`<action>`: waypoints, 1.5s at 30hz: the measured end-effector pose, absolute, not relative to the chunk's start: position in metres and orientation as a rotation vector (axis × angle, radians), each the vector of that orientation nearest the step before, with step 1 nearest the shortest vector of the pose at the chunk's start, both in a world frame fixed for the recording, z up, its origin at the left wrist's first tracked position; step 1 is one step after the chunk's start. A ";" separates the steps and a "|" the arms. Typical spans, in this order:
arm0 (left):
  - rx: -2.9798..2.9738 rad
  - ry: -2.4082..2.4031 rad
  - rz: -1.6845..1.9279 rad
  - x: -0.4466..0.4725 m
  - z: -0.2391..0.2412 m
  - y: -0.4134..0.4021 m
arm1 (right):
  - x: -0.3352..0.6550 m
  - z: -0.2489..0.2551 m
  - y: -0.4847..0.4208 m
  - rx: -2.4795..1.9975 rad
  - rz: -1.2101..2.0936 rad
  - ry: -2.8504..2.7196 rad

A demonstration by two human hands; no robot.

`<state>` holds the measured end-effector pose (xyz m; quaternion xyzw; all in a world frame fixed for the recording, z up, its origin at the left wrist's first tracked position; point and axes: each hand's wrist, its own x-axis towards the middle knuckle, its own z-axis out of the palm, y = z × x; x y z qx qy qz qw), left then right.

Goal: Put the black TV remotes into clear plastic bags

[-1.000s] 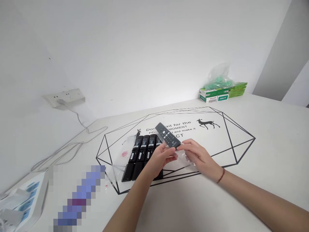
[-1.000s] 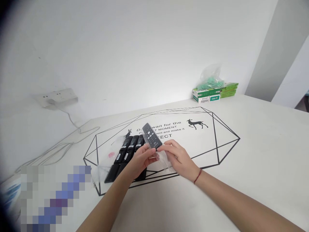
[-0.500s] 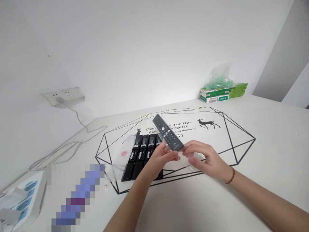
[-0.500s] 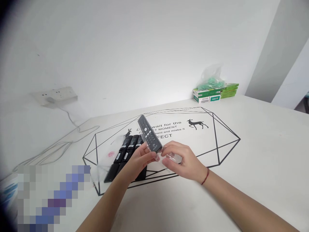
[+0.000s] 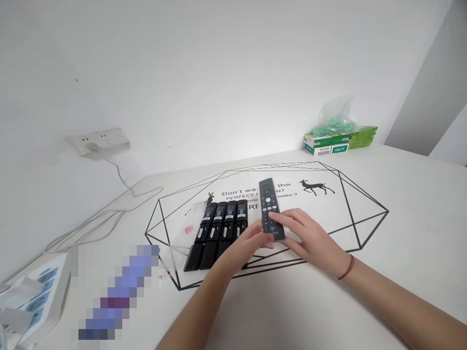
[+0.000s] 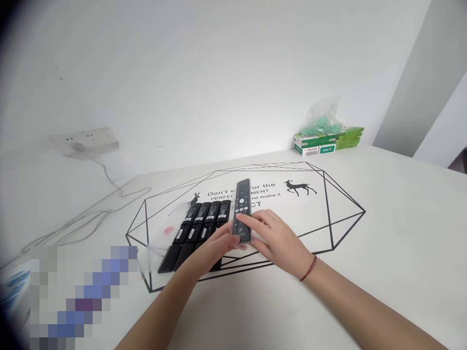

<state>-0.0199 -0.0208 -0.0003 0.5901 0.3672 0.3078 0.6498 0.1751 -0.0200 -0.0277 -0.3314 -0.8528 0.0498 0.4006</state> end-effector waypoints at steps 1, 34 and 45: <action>1.343 0.842 0.691 -0.020 -0.003 -0.021 | 0.175 -0.027 -0.020 -0.859 0.048 -2.155; 1.540 0.755 1.449 0.001 -0.002 -0.035 | 0.182 -0.001 -0.035 -0.577 1.200 -1.599; 1.146 0.932 1.197 0.007 0.004 -0.035 | 0.180 -0.008 -0.022 -0.450 1.579 -1.449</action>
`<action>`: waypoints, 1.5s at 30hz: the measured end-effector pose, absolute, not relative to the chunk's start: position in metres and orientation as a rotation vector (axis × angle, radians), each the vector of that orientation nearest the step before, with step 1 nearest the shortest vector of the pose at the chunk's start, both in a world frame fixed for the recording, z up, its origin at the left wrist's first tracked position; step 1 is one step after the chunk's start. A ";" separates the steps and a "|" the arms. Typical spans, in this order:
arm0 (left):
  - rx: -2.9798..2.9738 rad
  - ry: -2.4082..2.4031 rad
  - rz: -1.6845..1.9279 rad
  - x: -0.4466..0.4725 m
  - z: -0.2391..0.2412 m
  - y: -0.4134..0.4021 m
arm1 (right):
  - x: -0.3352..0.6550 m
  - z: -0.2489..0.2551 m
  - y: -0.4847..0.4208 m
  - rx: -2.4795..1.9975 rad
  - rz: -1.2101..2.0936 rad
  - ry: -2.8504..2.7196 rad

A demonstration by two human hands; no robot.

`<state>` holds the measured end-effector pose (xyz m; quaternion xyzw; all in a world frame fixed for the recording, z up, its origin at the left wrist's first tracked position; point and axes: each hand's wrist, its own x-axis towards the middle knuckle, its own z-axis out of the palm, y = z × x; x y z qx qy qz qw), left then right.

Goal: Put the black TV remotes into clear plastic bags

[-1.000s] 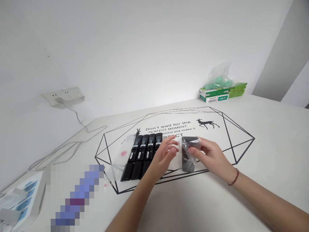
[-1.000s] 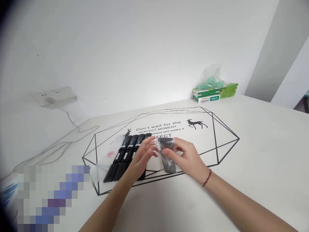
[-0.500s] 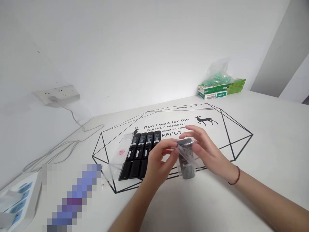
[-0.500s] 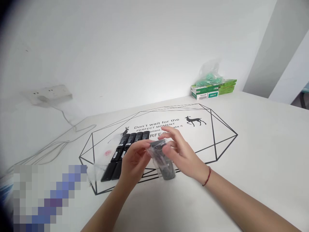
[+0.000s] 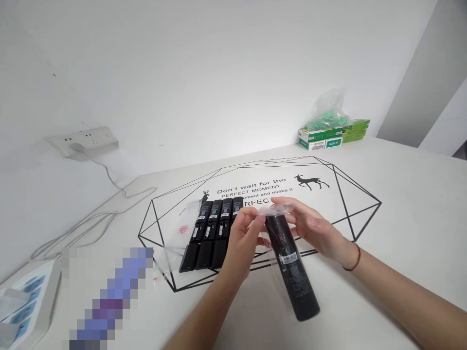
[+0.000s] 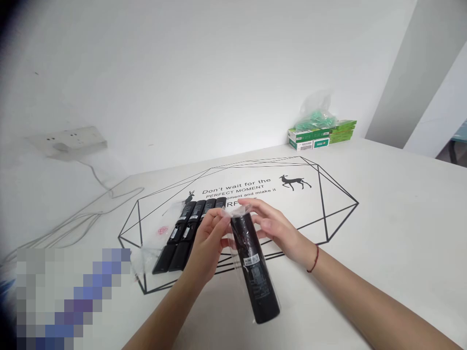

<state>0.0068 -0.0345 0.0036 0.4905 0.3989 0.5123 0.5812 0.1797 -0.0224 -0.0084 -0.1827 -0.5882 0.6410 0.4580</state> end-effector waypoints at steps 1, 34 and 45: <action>1.130 0.937 1.179 0.007 0.003 -0.034 | 0.178 -0.008 -0.022 -0.521 1.550 -1.433; 1.455 0.918 1.144 -0.002 -0.005 -0.023 | 0.178 -0.008 -0.021 -0.768 1.412 -1.413; 1.452 0.883 1.088 -0.003 -0.012 -0.020 | 0.175 -0.010 -0.020 -0.887 1.101 -1.632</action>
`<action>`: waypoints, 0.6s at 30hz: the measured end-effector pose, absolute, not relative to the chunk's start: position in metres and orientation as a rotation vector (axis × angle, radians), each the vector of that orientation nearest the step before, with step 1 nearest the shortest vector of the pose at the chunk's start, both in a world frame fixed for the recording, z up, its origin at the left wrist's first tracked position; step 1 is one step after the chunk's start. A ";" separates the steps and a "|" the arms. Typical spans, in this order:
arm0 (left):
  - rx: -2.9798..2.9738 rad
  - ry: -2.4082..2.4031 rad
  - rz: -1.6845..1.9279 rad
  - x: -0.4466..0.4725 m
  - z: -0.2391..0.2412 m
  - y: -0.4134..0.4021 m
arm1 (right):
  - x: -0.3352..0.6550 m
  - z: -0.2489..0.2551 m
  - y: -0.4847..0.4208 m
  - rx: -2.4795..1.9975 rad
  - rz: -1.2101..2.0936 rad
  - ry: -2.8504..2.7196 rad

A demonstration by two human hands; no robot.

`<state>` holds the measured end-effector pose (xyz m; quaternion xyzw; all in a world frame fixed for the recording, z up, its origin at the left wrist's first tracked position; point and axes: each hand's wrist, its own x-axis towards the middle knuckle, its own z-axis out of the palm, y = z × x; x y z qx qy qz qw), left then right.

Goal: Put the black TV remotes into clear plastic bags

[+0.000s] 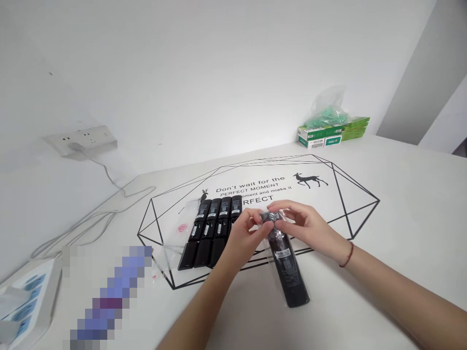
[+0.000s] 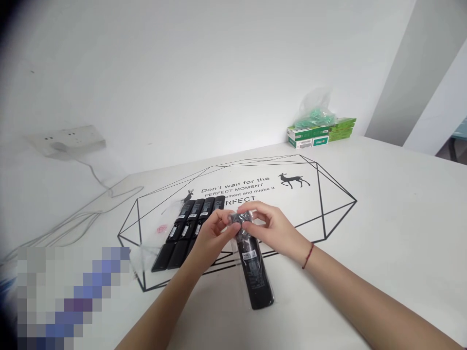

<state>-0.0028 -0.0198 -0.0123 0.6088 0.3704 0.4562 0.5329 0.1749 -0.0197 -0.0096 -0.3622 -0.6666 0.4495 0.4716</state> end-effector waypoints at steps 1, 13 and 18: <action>1.438 0.875 1.077 -0.003 -0.012 -0.020 | 0.176 -0.010 -0.020 -0.885 1.112 -1.625; 1.409 0.919 1.173 -0.006 -0.008 -0.019 | 0.176 -0.005 -0.021 -0.825 1.533 -1.721; 1.438 1.006 1.256 -0.003 -0.015 -0.020 | 0.179 -0.003 -0.023 -0.851 1.144 -1.691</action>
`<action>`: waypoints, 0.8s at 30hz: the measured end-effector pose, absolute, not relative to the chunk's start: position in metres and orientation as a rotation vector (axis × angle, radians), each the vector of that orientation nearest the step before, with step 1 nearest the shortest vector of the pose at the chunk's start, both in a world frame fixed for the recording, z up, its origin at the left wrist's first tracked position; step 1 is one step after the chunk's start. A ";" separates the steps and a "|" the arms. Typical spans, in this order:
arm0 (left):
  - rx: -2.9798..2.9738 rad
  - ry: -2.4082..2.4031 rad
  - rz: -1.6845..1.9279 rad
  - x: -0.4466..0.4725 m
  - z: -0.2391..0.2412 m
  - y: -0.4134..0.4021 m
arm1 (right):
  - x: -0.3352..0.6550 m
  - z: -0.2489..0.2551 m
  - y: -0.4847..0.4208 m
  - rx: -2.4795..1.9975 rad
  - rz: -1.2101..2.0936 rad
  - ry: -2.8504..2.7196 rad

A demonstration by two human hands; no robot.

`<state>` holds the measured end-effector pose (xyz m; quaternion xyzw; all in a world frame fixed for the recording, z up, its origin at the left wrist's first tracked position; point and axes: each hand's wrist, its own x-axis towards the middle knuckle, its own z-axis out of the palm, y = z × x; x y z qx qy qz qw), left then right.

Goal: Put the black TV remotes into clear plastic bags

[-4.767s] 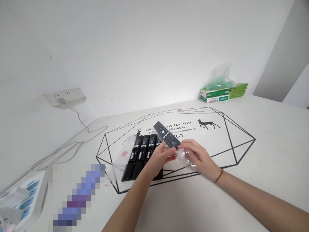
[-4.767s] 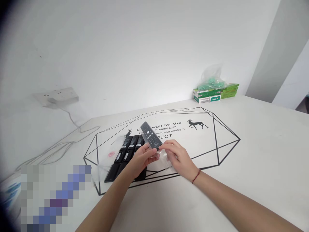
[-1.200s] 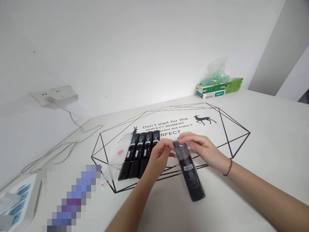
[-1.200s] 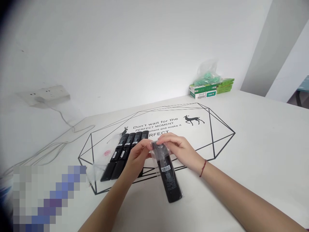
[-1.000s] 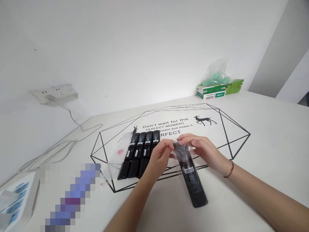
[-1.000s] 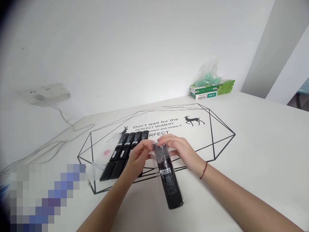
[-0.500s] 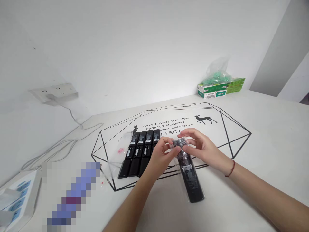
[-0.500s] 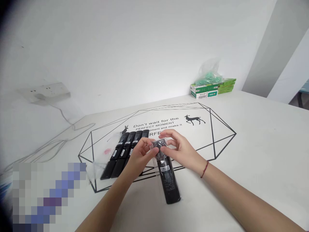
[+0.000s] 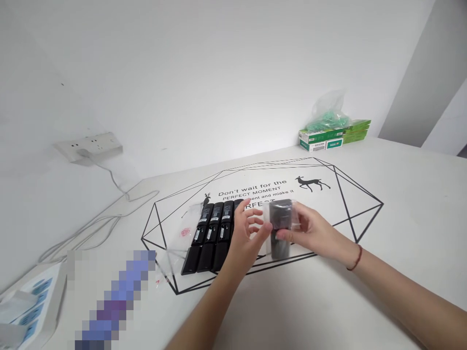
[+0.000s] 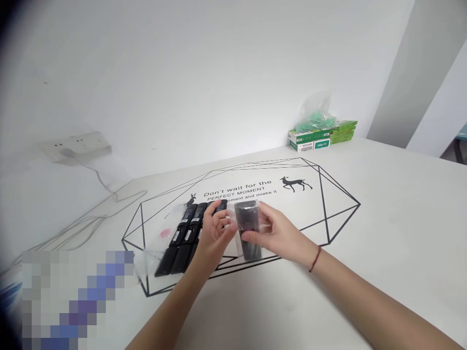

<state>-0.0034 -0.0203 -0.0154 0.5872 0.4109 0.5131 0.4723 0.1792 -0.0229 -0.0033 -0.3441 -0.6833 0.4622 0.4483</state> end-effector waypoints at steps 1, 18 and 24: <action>1.437 1.056 1.255 -0.003 -0.018 -0.020 | 0.180 -0.004 -0.023 -0.836 0.967 -1.726; 1.239 0.966 0.987 -0.005 -0.015 -0.014 | 0.188 -0.017 -0.009 -0.963 0.149 -1.975; 1.492 1.042 0.979 -0.001 -0.025 -0.010 | 0.180 -0.017 -0.008 -1.171 1.076 -1.648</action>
